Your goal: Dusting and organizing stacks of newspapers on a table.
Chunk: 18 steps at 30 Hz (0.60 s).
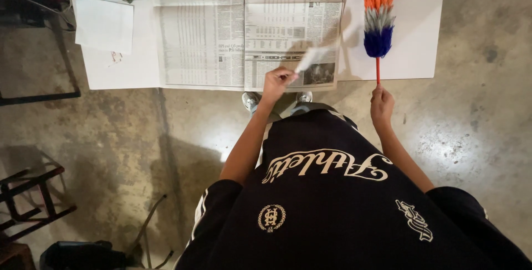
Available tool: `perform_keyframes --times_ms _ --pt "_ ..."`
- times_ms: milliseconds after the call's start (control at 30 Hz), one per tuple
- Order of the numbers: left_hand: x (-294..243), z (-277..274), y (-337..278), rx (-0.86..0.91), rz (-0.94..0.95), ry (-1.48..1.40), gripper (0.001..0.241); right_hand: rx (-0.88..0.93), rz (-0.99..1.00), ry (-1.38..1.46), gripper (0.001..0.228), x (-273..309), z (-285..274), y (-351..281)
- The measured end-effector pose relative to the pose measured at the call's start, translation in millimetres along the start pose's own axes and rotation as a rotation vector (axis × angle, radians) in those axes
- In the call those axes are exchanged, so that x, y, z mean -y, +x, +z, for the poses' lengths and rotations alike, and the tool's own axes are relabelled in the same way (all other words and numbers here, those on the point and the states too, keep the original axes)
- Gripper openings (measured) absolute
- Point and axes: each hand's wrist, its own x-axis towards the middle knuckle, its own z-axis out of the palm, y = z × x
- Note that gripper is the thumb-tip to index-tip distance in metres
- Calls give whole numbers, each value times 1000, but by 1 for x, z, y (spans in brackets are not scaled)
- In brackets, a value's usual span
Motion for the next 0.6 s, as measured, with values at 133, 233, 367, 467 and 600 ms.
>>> perform_keyframes --times_ms 133,233,367,467,600 --pt "24 -4 6 -110 -51 -422 10 21 99 110 51 10 1 -1" --pt "23 -19 4 -348 -15 -346 11 33 84 109 54 11 2 -4" --pt "32 -46 10 -574 -109 -520 6 35 82 96 54 18 -2 -13" --pt "37 -75 16 -739 -54 -647 7 49 46 51 55 14 -6 -17" --pt "52 -126 14 -1019 68 -720 11 64 23 -21 52 5 -7 -18"
